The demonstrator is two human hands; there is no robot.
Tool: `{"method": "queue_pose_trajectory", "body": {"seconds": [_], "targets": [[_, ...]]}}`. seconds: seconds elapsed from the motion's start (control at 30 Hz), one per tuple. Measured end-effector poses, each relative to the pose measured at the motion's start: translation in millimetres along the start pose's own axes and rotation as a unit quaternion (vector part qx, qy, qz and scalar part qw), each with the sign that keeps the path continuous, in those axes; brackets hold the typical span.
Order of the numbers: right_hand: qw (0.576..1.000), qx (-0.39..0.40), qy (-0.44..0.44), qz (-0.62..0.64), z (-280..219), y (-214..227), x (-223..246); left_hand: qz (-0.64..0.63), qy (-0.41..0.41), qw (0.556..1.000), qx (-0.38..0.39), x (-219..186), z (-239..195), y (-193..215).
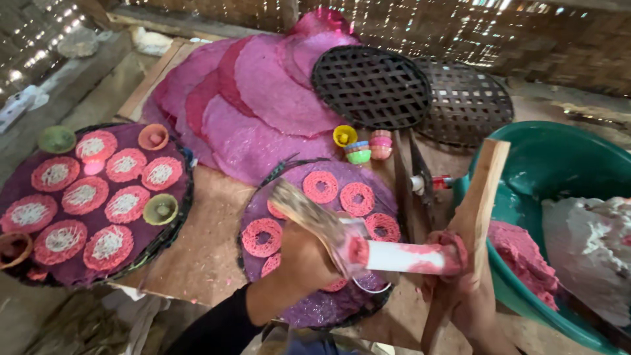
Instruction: The person scoops pink paste from a green bowl and applies it to a cylindrical mold. They then use a wooden tool to press the paste into a circular mold, creating a decorative pink ring. The finished rings are placed on a purple mat.
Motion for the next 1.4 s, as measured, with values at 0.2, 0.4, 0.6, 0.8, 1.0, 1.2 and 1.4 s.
{"method": "queue_pose_trajectory", "body": {"seconds": [0.2, 0.4, 0.6, 0.8, 1.0, 1.2, 1.4], "targets": [[0.931, 0.126, 0.195, -0.280, -16.3, -32.6, 52.3, 0.473, -0.145, 0.868, 0.036, -28.4, -21.9, 3.3], [0.941, 0.212, 0.139, -0.225, -28.8, -55.5, 22.5, 0.401, -0.023, 0.914, 0.050, -2.3, -52.0, -21.2], [0.949, 0.215, 0.130, -0.189, -41.4, -54.2, -43.7, 0.356, 0.074, 0.927, 0.088, 18.8, -55.4, -7.7], [0.893, 0.343, -0.254, 0.140, -36.7, -37.3, -108.9, 0.374, 0.055, 0.924, -0.049, 35.4, -45.8, 28.8], [0.951, 0.269, -0.120, 0.092, 30.7, 1.3, -146.3, 0.442, -0.055, 0.805, -0.391, 66.5, -121.7, 92.2], [0.982, 0.156, 0.082, 0.066, 199.1, 59.0, -164.8, 0.550, 0.349, 0.721, -0.235, 121.1, -222.5, 93.4], [0.986, 0.127, 0.102, -0.033, 230.5, 37.6, -167.5, 0.584, 0.250, 0.740, -0.222, 108.5, -236.2, 29.4]]}}
Point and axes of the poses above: each hand's wrist, its own z-axis towards the middle knuckle, its own y-axis out of the back of the hand, x = y × z, the point moved 3 cm from there along z, towards the middle knuckle, and after that the axes turned 3 degrees about y, right-handed, at the moved point
